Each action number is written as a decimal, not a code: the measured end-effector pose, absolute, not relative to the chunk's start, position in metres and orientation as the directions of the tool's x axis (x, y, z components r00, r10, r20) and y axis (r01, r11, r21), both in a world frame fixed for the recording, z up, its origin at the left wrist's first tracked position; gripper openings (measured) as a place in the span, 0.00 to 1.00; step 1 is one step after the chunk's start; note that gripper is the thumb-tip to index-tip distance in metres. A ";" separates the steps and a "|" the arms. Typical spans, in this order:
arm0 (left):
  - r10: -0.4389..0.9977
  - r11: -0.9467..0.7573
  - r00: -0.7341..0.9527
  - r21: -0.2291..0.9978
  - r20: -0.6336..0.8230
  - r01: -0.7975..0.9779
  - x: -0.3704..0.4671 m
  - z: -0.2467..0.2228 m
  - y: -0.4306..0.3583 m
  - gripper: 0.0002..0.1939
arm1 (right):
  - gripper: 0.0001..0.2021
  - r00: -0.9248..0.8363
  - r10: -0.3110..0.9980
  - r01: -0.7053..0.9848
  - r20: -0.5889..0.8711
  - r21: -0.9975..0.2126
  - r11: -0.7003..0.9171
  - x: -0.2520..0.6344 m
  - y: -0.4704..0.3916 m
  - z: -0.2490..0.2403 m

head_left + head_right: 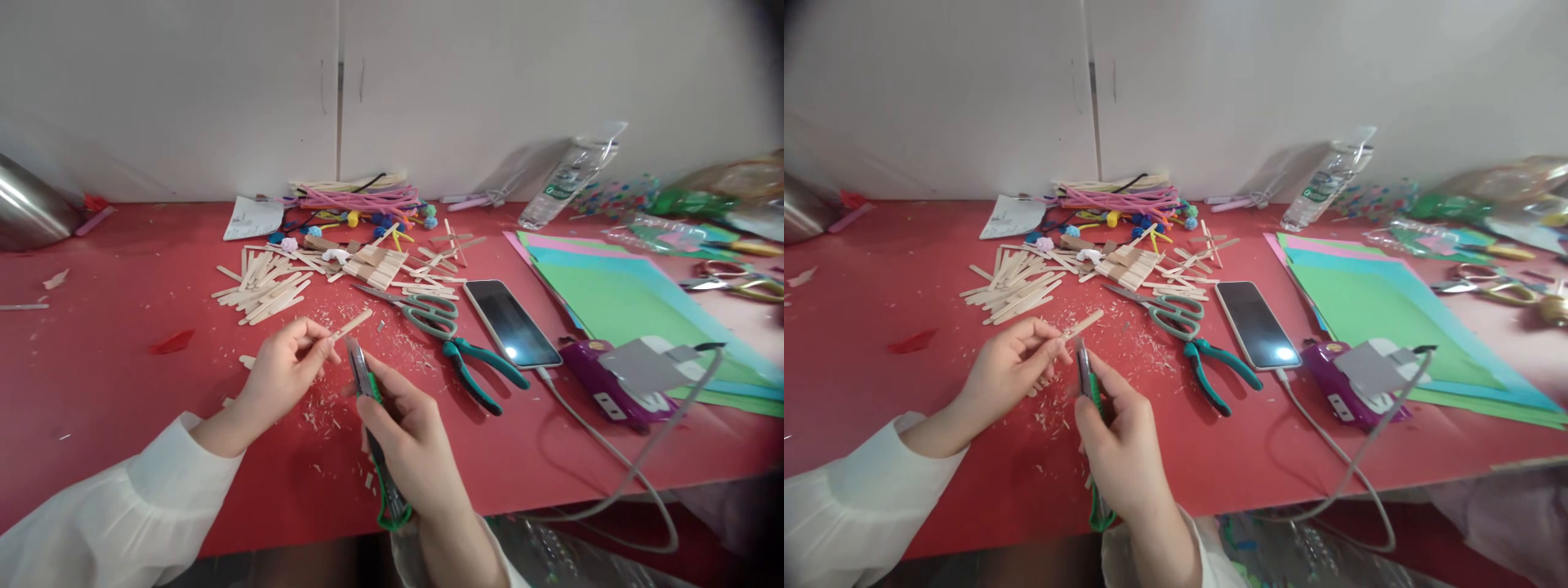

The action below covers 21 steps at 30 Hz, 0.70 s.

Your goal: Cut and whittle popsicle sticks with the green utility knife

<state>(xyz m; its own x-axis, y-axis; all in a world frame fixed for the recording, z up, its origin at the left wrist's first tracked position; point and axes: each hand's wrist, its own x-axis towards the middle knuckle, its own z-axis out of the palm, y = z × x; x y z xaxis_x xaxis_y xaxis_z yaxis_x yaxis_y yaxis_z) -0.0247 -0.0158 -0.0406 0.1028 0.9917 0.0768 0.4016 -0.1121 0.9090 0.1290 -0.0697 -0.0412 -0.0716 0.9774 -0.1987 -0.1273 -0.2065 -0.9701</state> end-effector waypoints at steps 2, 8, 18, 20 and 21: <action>0.992 -0.114 0.103 0.909 0.079 0.402 -0.024 -0.040 -0.017 0.07 | 0.21 -0.071 0.979 -0.067 -0.189 -0.979 -0.194 0.129 -0.071 -0.042; 0.980 -0.194 0.132 0.878 0.150 0.438 -0.024 -0.041 -0.016 0.06 | 0.22 -0.121 0.977 -0.109 -0.177 -0.976 -0.190 0.130 -0.072 -0.043; 0.940 -0.337 0.140 0.768 0.312 0.545 -0.025 -0.045 -0.017 0.03 | 0.24 -0.250 0.928 -0.467 -0.275 -0.806 -0.364 0.133 -0.064 -0.038; 0.943 -0.326 0.133 0.773 0.304 0.544 -0.025 -0.044 -0.017 0.04 | 0.23 -0.225 0.939 -0.462 -0.261 -0.820 -0.338 0.132 -0.065 -0.038; 0.944 -0.323 0.132 0.773 0.301 0.546 -0.025 -0.044 -0.017 0.04 | 0.22 -0.221 0.941 -0.452 -0.256 -0.828 -0.331 0.132 -0.065 -0.037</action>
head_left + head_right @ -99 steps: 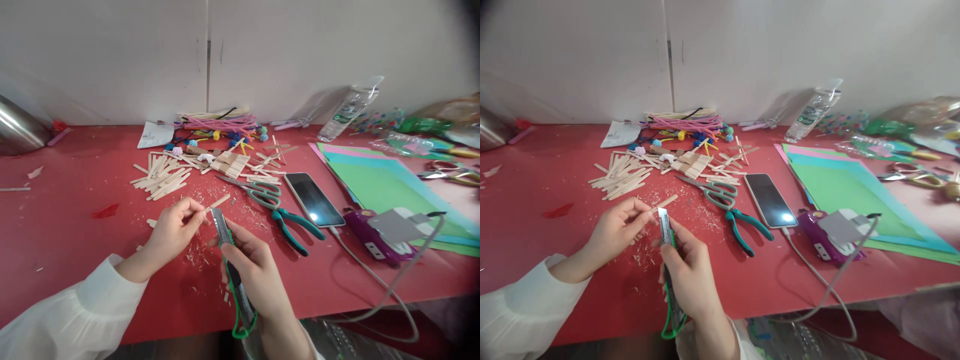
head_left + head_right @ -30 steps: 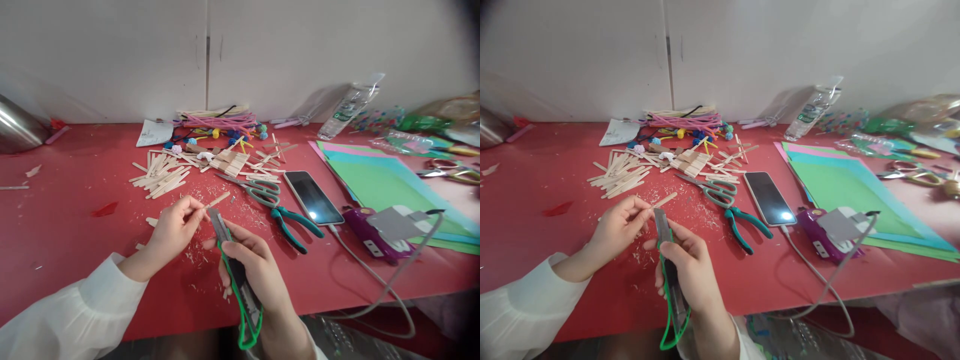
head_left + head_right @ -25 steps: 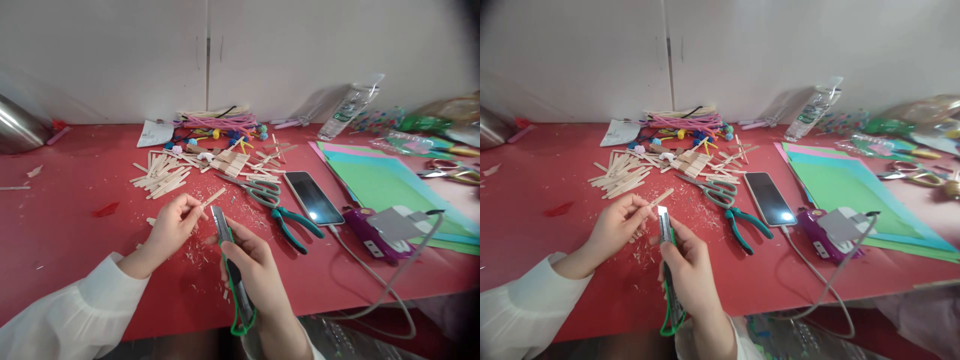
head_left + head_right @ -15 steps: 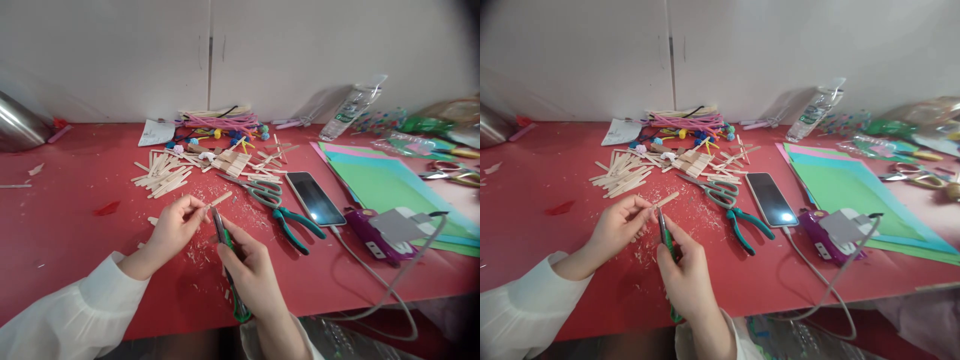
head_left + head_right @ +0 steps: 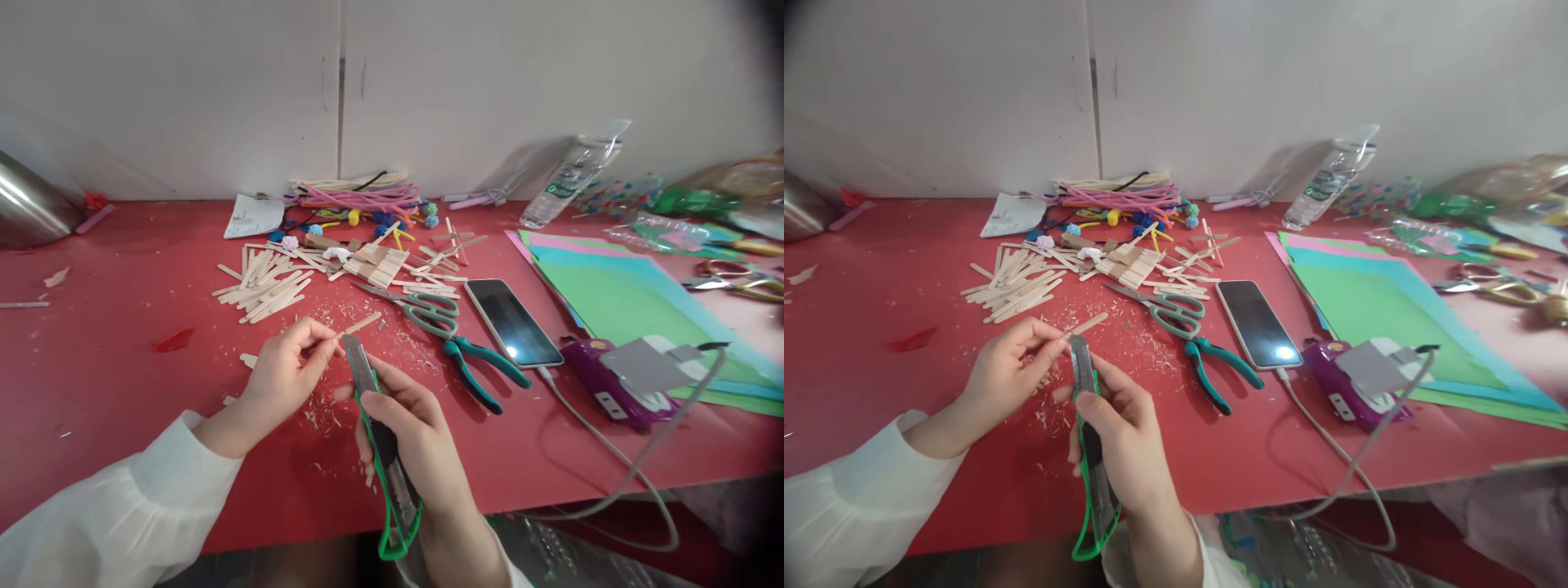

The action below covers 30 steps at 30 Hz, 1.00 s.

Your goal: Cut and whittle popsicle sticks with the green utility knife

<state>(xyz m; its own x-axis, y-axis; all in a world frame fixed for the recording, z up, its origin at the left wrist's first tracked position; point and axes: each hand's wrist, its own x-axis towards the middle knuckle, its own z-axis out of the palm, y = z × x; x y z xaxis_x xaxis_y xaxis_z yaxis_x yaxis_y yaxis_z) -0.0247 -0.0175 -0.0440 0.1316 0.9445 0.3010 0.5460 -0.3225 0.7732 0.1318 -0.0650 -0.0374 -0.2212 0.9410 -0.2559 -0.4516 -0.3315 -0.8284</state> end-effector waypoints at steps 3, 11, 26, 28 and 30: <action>0.942 -0.330 0.144 0.752 0.304 0.570 -0.025 -0.045 -0.017 0.04 | 0.23 -0.221 0.942 -0.390 -0.251 -0.863 -0.322 0.131 -0.066 -0.036; 0.950 -0.312 0.191 0.704 0.247 0.638 -0.027 -0.048 -0.014 0.06 | 0.23 -0.137 0.971 0.002 -0.194 -0.981 -0.196 0.132 -0.067 -0.043; 0.968 -0.251 0.166 0.724 0.188 0.643 -0.026 -0.046 -0.016 0.06 | 0.23 -0.069 0.998 0.362 0.010 -0.932 0.034 0.128 -0.074 -0.046; 0.971 -0.241 0.162 0.728 0.179 0.642 -0.025 -0.045 -0.016 0.06 | 0.23 -0.076 0.997 0.388 0.004 -0.921 0.033 0.129 -0.075 -0.045; 0.975 -0.218 0.162 0.761 0.149 0.612 -0.024 -0.044 -0.015 0.06 | 0.23 -0.088 0.996 0.426 0.000 -0.904 0.037 0.132 -0.075 -0.043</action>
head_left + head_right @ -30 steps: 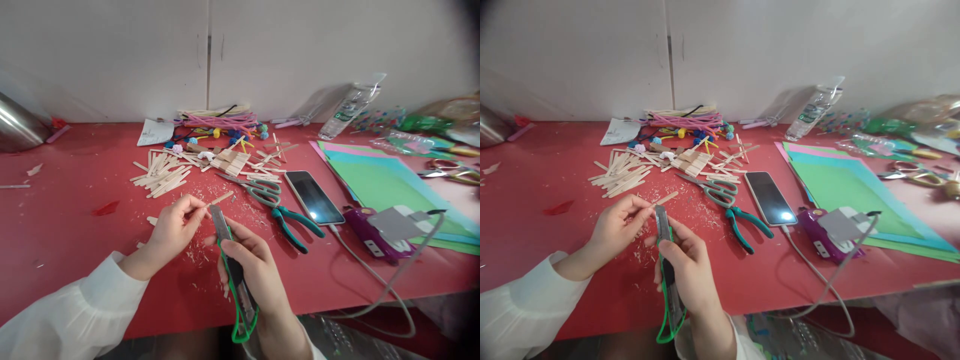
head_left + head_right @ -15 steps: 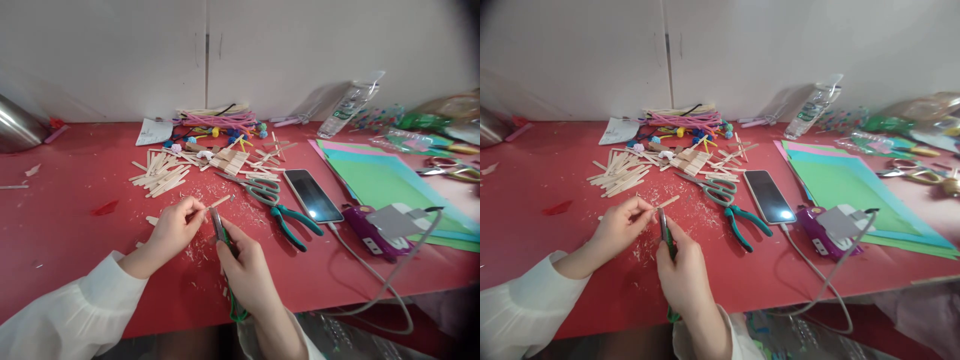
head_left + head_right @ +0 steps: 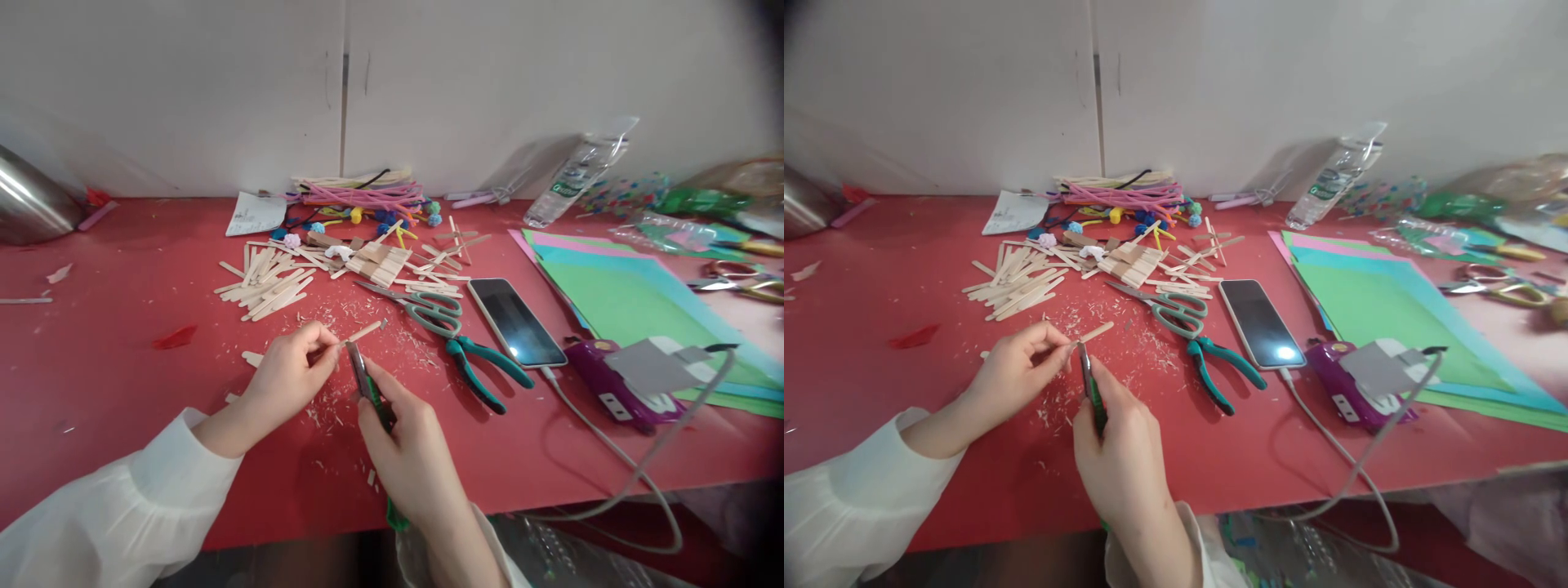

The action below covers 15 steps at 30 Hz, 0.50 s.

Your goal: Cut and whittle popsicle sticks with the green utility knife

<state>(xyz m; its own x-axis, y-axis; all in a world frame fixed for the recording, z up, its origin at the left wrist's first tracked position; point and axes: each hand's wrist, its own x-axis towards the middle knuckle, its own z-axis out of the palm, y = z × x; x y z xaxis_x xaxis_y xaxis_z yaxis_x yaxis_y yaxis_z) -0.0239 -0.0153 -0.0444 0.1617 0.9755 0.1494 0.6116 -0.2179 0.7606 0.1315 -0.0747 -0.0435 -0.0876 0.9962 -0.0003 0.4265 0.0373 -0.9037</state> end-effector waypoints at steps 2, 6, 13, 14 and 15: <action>0.978 -0.198 0.170 0.805 0.122 0.559 -0.023 -0.043 -0.015 0.06 | 0.22 -0.102 0.994 0.428 -0.025 -0.904 0.021 0.135 -0.074 -0.040; 0.974 -0.198 0.198 0.844 0.111 0.498 -0.022 -0.039 -0.015 0.06 | 0.21 -0.164 0.971 0.201 -0.172 -0.970 -0.138 0.144 -0.069 -0.035; 0.989 -0.103 0.141 0.882 0.043 0.459 -0.024 -0.033 -0.014 0.07 | 0.14 -0.045 0.983 0.067 -0.177 -0.983 -0.173 0.151 -0.067 -0.035; 0.991 -0.086 0.132 0.890 0.030 0.448 -0.024 -0.033 -0.014 0.07 | 0.14 -0.058 0.983 0.042 -0.177 -0.984 -0.174 0.151 -0.067 -0.035; 0.992 -0.074 0.128 0.896 0.020 0.437 -0.024 -0.033 -0.014 0.07 | 0.15 -0.084 0.980 0.007 -0.180 -0.984 -0.180 0.150 -0.068 -0.035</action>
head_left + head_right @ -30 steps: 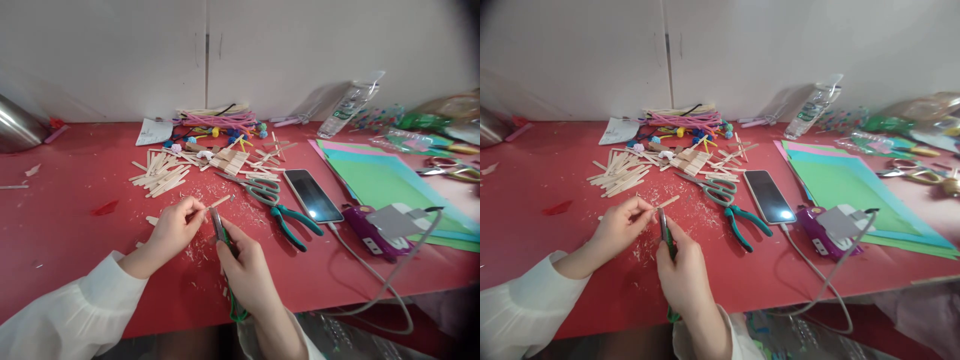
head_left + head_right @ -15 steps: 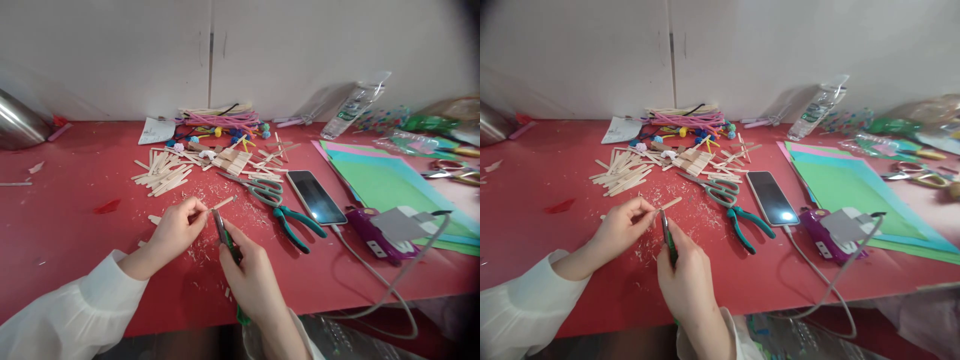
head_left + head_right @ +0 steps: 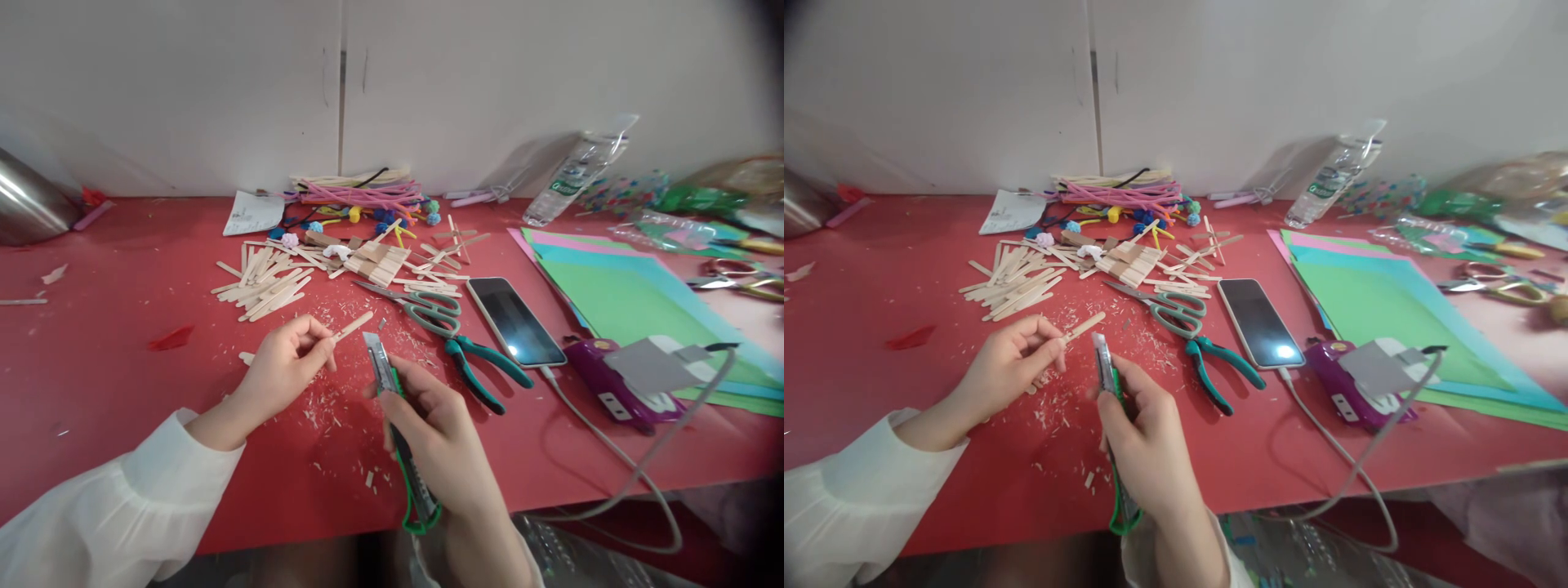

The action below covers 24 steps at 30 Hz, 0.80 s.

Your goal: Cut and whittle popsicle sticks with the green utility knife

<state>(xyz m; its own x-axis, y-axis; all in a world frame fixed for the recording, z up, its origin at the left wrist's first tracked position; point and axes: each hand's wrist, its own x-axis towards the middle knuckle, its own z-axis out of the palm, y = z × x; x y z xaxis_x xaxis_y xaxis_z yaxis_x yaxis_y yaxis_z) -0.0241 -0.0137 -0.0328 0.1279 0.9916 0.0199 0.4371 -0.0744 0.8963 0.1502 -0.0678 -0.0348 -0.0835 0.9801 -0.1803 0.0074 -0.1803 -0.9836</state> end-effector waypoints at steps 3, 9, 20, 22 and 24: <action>0.991 -0.071 0.134 0.906 0.015 0.418 -0.024 -0.034 -0.014 0.06 | 0.16 -0.148 0.970 -0.084 -0.195 -0.974 -0.208 0.147 -0.069 -0.034; 0.985 -0.125 0.158 0.898 0.062 0.423 -0.023 -0.033 -0.017 0.05 | 0.24 -0.173 0.958 -0.194 -0.228 -0.946 -0.260 0.141 -0.067 -0.035; 0.966 -0.252 0.189 0.810 0.178 0.530 -0.024 -0.045 -0.017 0.06 | 0.21 -0.245 0.923 -0.309 -0.296 -0.879 -0.363 0.142 -0.065 -0.034; 0.963 -0.264 0.192 0.803 0.189 0.535 -0.024 -0.046 -0.017 0.06 | 0.21 -0.258 0.915 -0.350 -0.310 -0.853 -0.388 0.142 -0.063 -0.034; 0.961 -0.274 0.189 0.798 0.202 0.538 -0.024 -0.047 -0.018 0.06 | 0.22 -0.269 0.909 -0.390 -0.319 -0.827 -0.406 0.140 -0.063 -0.035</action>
